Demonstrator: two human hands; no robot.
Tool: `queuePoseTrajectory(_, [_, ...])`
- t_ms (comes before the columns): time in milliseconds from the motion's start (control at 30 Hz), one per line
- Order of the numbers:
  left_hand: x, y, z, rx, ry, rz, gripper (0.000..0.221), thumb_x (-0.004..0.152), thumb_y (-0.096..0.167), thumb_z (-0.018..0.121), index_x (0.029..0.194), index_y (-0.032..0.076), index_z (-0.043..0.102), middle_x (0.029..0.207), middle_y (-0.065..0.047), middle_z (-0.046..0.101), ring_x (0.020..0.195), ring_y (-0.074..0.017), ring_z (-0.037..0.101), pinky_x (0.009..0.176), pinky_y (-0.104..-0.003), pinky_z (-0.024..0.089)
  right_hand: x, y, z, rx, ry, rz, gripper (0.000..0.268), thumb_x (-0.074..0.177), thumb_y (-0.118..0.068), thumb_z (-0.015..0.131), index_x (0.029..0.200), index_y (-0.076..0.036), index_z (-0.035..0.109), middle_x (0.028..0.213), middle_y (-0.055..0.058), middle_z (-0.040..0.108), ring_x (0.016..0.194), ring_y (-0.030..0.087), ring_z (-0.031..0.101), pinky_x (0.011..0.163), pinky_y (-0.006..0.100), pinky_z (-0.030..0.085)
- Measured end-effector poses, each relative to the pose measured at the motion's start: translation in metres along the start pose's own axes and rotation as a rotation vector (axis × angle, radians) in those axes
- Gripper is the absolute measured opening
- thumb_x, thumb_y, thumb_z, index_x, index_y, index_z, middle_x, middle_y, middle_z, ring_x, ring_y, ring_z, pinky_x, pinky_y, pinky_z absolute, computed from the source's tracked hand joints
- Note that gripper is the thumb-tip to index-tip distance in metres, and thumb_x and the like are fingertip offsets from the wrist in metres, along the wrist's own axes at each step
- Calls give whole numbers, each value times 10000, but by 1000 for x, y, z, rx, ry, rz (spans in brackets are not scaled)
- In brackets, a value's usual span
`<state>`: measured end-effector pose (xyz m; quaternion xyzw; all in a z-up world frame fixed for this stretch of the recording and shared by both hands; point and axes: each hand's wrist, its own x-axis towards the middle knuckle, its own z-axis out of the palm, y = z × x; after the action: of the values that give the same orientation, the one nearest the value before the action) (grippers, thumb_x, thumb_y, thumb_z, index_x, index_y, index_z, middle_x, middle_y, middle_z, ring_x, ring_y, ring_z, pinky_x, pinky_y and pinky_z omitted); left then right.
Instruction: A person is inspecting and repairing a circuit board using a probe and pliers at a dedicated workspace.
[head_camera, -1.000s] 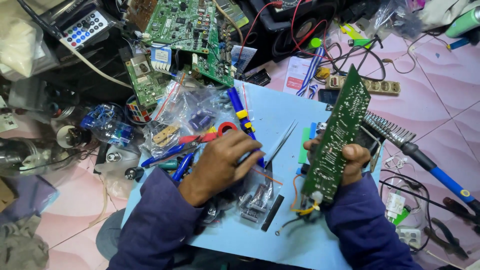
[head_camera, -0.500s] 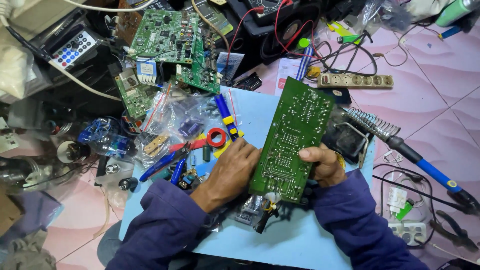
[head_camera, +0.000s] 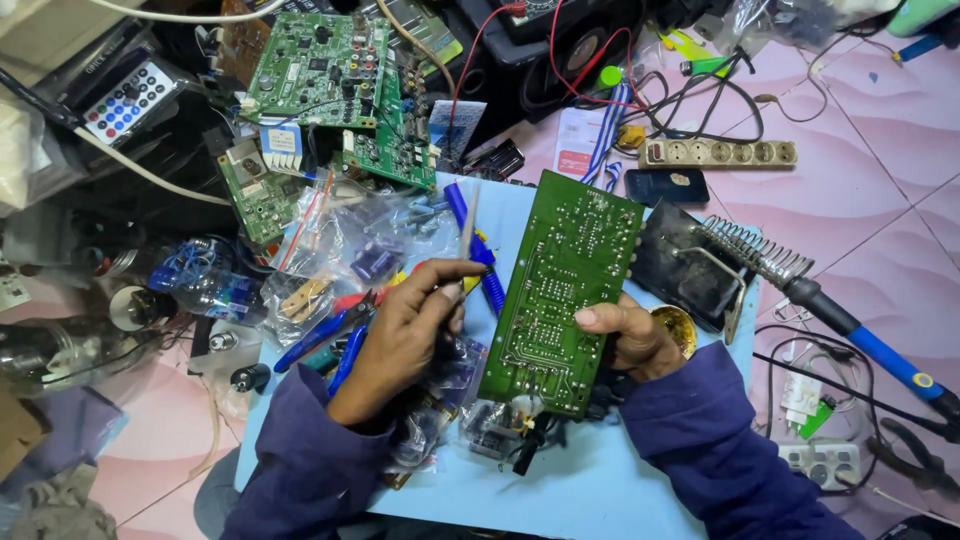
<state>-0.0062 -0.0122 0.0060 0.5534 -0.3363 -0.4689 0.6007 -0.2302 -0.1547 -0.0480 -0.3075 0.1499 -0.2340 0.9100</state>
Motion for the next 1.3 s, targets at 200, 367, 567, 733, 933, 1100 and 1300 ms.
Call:
queuePoseTrajectory(200, [-9, 12, -2, -294, 67, 69, 687, 796, -108, 770, 1424, -97, 492, 1027, -97, 558, 898, -159, 690, 836, -313, 646, 9, 40, -70, 6, 10, 23, 576, 770, 4, 616, 1340, 76, 581, 869, 195, 688, 746, 294, 697, 690, 529, 609])
queuePoseTrajectory(367, [-6, 20, -8, 99, 306, 307, 176, 962, 41, 683, 1105, -48, 734, 601, -105, 636, 463, -167, 656, 468, -274, 542, 11, 57, -95, 13, 25, 44, 589, 780, 15, 606, 1366, 62, 569, 758, 159, 661, 615, 253, 652, 603, 488, 603])
queuePoseTrajectory(567, [3, 13, -11, 568, 346, 431, 101, 964, 174, 746, 1034, 124, 799, 670, -70, 660, 538, -194, 626, 523, -283, 496, 15, 62, -103, 15, 32, 62, 607, 792, 28, 595, 1397, 45, 554, 624, 117, 629, 457, 204, 598, 499, 439, 597])
queuePoseTrajectory(733, [7, -1, -9, 740, 271, 491, 106, 951, 126, 757, 1021, 59, 713, 916, -127, 639, 741, -352, 687, 649, -401, 573, 19, 54, -83, 14, 21, 57, 638, 787, 41, 597, 1421, 46, 531, 595, 108, 615, 419, 187, 576, 470, 420, 600])
queuePoseTrajectory(933, [2, -7, -6, 720, 381, 547, 205, 970, 131, 733, 1135, 31, 665, 792, -135, 739, 719, -352, 744, 625, -429, 597, 18, 43, -54, 18, 33, 52, 612, 800, 50, 607, 1410, 28, 559, 596, 87, 608, 429, 166, 567, 481, 398, 588])
queuePoseTrajectory(1100, [-2, 12, -17, 109, 313, 362, 266, 1078, 112, 512, 1261, -43, 628, 744, -189, 719, 594, -219, 725, 495, -269, 548, 18, 37, -36, 7, -4, 35, 629, 786, 53, 607, 1412, 51, 542, 639, 117, 638, 466, 186, 587, 499, 415, 591])
queuePoseTrajectory(1300, [-9, 13, -13, -316, 112, 277, 470, 915, 22, 687, 1332, -67, 490, 1210, -294, 705, 1148, -347, 716, 968, -397, 600, 24, 29, -24, 10, -29, 28, 609, 787, 66, 594, 1394, 55, 553, 599, 98, 591, 427, 175, 524, 465, 384, 559])
